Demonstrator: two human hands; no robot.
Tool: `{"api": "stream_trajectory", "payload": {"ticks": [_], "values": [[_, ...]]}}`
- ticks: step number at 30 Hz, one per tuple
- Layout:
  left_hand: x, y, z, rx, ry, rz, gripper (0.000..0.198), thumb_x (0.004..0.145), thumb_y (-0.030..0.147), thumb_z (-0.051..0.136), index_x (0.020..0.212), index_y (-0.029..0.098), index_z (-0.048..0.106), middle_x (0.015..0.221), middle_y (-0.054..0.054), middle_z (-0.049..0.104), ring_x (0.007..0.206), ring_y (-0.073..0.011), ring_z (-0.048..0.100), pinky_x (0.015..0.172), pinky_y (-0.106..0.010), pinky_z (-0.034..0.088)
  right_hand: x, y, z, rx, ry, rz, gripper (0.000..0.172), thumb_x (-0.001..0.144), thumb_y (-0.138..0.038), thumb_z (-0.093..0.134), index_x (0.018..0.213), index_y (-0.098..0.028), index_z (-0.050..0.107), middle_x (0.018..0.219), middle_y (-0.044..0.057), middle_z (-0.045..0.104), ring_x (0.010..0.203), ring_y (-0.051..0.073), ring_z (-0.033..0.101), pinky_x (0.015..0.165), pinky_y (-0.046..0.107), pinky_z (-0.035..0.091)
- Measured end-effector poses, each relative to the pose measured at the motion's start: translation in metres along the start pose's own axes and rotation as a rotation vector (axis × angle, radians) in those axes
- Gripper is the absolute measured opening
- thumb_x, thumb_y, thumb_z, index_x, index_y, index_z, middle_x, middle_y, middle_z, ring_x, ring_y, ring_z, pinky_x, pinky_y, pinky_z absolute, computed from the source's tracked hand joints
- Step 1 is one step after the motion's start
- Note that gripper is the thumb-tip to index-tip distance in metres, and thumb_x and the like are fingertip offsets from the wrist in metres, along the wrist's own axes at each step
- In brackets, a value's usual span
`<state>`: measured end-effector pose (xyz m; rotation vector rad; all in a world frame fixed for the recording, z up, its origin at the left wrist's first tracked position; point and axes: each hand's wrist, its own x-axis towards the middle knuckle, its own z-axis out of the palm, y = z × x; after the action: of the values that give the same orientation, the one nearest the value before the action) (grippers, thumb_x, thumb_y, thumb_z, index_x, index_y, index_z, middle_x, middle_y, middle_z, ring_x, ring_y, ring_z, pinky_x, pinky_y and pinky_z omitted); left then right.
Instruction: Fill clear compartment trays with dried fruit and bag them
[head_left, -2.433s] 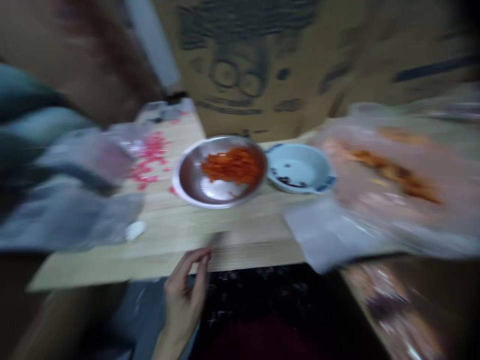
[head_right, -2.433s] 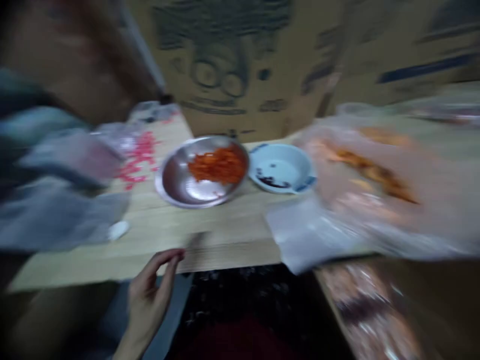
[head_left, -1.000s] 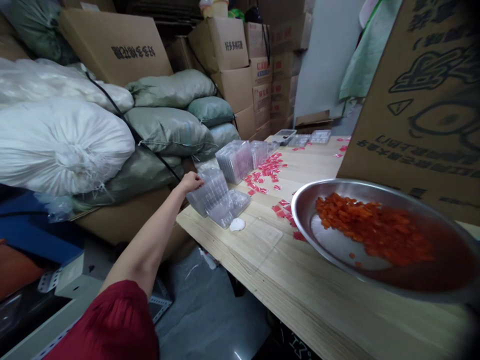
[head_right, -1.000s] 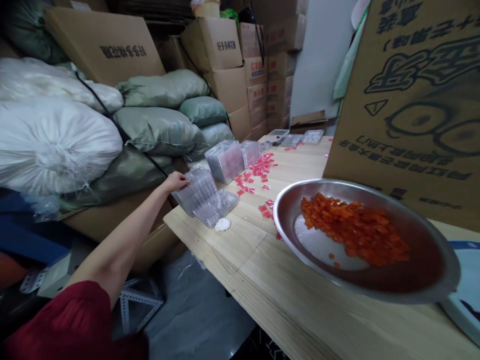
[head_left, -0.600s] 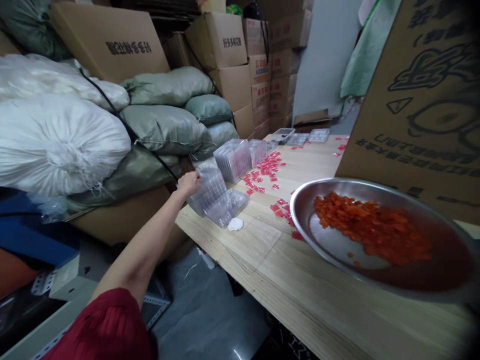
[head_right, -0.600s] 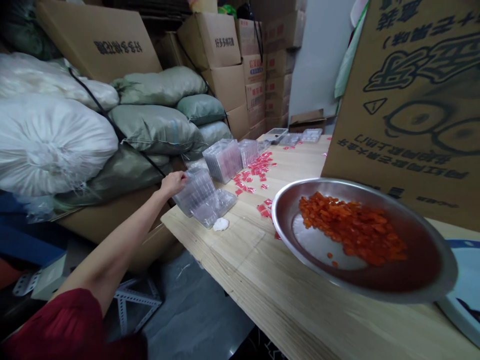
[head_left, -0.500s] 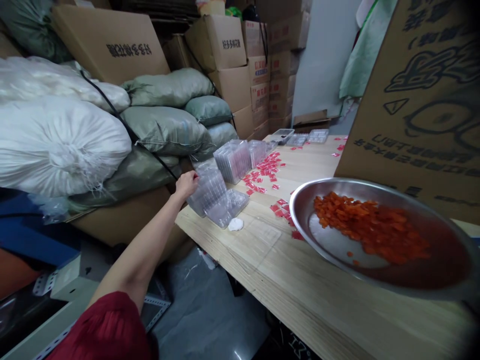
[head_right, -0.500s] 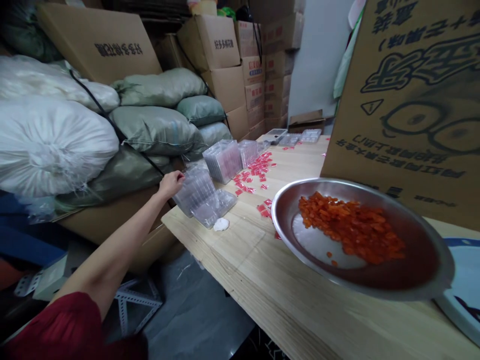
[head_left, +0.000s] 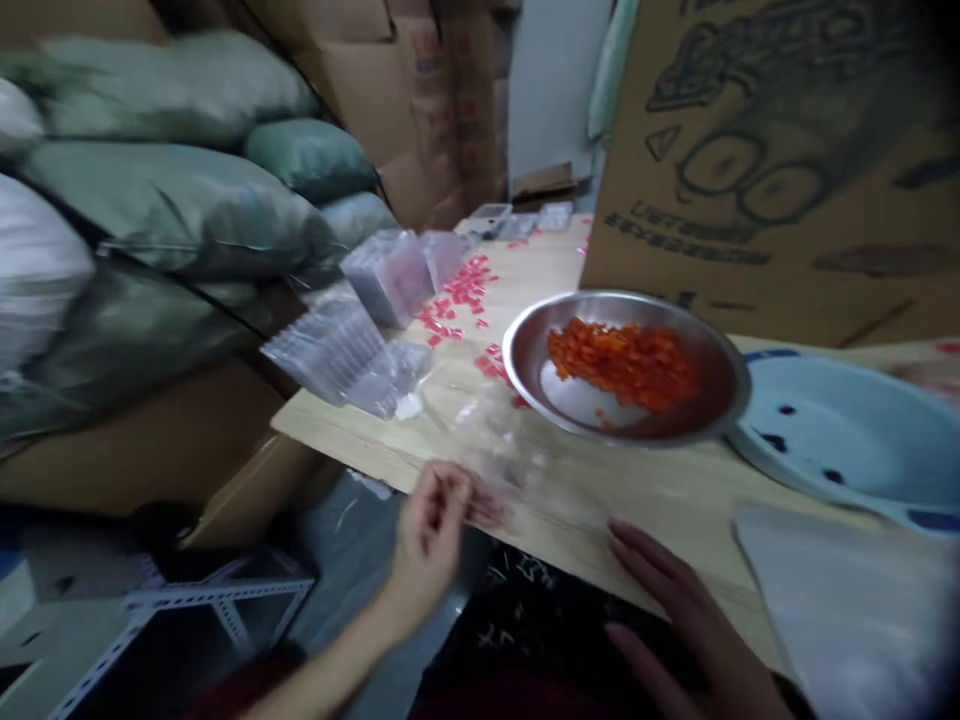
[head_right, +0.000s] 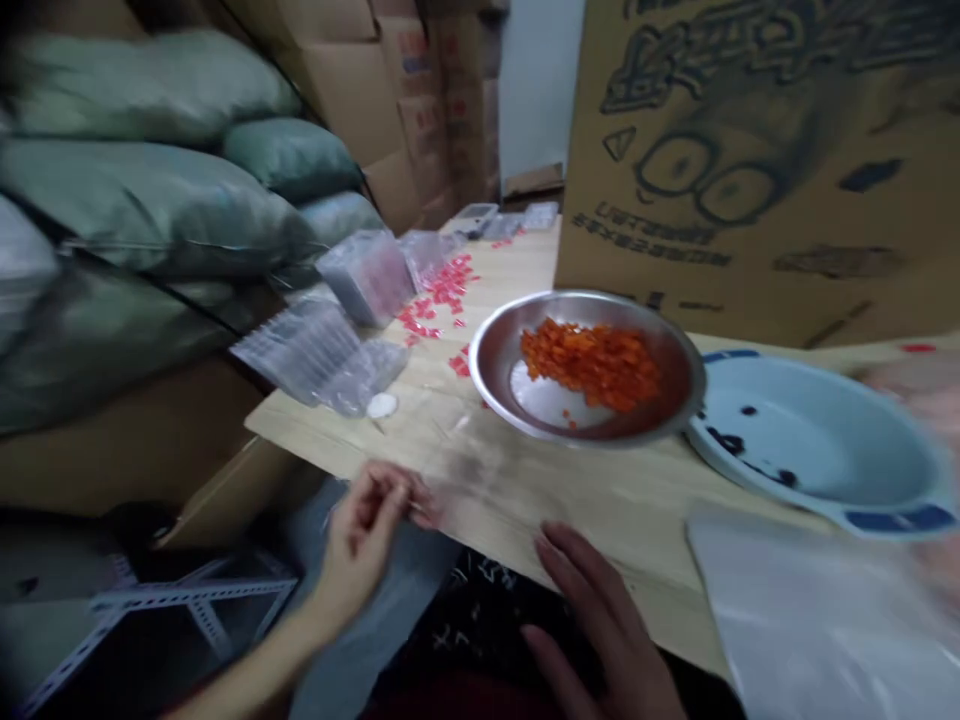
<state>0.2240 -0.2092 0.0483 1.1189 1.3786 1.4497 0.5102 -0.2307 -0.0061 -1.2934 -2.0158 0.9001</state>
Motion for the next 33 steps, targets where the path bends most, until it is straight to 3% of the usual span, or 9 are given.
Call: {"api": "stream_trajectory", "payload": {"ticks": [5, 8, 11, 15, 19, 23, 26, 28, 33], "values": [[-0.076, -0.079, 0.091, -0.441, 0.021, -0.484, 0.038, 0.089, 0.053, 0.078, 0.092, 0.019, 0.061, 0.095, -0.006, 0.074, 0.094, -0.0216, 0.076, 0.088, -0.035, 0.062, 0.007, 0.020, 0.025, -0.305, 0.006, -0.270, 0.070, 0.106, -0.027, 0.053, 0.168, -0.040, 0.023, 0.169, 0.004, 0.039, 0.158, 0.031, 0.031, 0.122, 0.064, 0.039], [-0.068, -0.104, 0.091, -0.356, -0.143, -0.633, 0.049, 0.080, 0.061, 0.082, 0.093, 0.017, 0.064, 0.097, -0.009, 0.076, 0.093, -0.0214, 0.076, 0.088, -0.034, 0.060, 0.002, 0.059, 0.031, -0.373, -0.012, -0.211, 0.066, 0.108, -0.019, 0.046, 0.168, -0.038, 0.026, 0.166, 0.006, 0.044, 0.155, 0.029, 0.039, 0.119, 0.064, 0.043], [-0.043, -0.095, 0.061, 0.031, -0.529, -0.723, 0.055, 0.077, 0.068, 0.078, 0.085, 0.015, 0.067, 0.078, -0.007, 0.074, 0.063, -0.0161, 0.069, 0.061, -0.028, 0.054, 0.000, 0.088, 0.032, -0.405, 0.047, -0.173, 0.060, 0.107, -0.015, 0.046, 0.163, -0.037, 0.039, 0.161, 0.006, 0.052, 0.148, 0.028, 0.050, 0.119, 0.064, 0.042], [0.018, -0.038, 0.036, 0.367, -0.645, -0.375, 0.044, 0.095, 0.057, 0.061, 0.080, 0.016, 0.066, 0.072, -0.004, 0.070, 0.059, -0.0131, 0.062, 0.058, -0.026, 0.046, 0.003, 0.090, 0.026, -0.409, 0.093, -0.196, 0.060, 0.105, -0.012, 0.046, 0.160, -0.036, 0.045, 0.158, 0.005, 0.055, 0.146, 0.028, 0.052, 0.121, 0.064, 0.040], [0.116, 0.004, 0.076, 0.641, -0.518, 0.223, 0.024, 0.102, 0.036, 0.055, 0.092, 0.018, 0.069, 0.079, -0.002, 0.070, 0.073, -0.0149, 0.063, 0.069, -0.027, 0.046, 0.007, 0.062, -0.007, -0.367, 0.114, -0.218, 0.056, 0.104, -0.018, 0.053, 0.159, -0.033, 0.047, 0.158, 0.007, 0.055, 0.147, 0.030, 0.051, 0.122, 0.064, 0.039], [0.194, -0.011, 0.152, 1.134, -0.774, 0.347, 0.016, 0.096, 0.019, 0.059, 0.105, 0.017, 0.073, 0.102, -0.008, 0.078, 0.093, -0.0196, 0.071, 0.079, -0.028, 0.048, 0.028, 0.050, -0.090, -0.336, 0.230, -0.165, 0.038, 0.106, -0.022, 0.051, 0.141, -0.031, 0.063, 0.135, 0.005, 0.073, 0.126, 0.026, 0.069, 0.119, 0.057, 0.047], [0.213, -0.034, 0.201, 1.265, -0.938, 0.353, 0.020, 0.087, 0.018, 0.071, 0.107, 0.017, 0.076, 0.107, -0.011, 0.079, 0.098, -0.0238, 0.073, 0.079, -0.028, 0.050, 0.065, 0.076, -0.164, -0.398, 0.383, 0.106, 0.027, 0.105, -0.030, 0.054, 0.124, -0.023, 0.072, 0.125, 0.010, 0.077, 0.111, 0.028, 0.075, 0.098, 0.045, 0.061], [0.214, -0.044, 0.220, 1.285, -0.973, 0.380, 0.019, 0.085, 0.020, 0.073, 0.104, 0.018, 0.077, 0.106, -0.011, 0.079, 0.097, -0.0255, 0.074, 0.078, -0.029, 0.051, 0.096, 0.107, -0.201, -0.516, 0.327, 0.263, 0.025, 0.101, -0.025, 0.056, 0.116, -0.019, 0.075, 0.116, 0.013, 0.079, 0.105, 0.030, 0.075, 0.094, 0.044, 0.060], [0.231, -0.048, 0.234, 1.367, -0.874, 0.455, 0.021, 0.096, 0.017, 0.055, 0.106, 0.018, 0.073, 0.118, -0.014, 0.073, 0.101, -0.0271, 0.073, 0.082, -0.033, 0.053, 0.167, 0.179, -0.216, -0.563, 0.076, 0.416, 0.025, 0.083, -0.005, 0.061, 0.095, -0.019, 0.079, 0.098, 0.011, 0.081, 0.091, 0.026, 0.075, 0.086, 0.034, 0.058]]}}
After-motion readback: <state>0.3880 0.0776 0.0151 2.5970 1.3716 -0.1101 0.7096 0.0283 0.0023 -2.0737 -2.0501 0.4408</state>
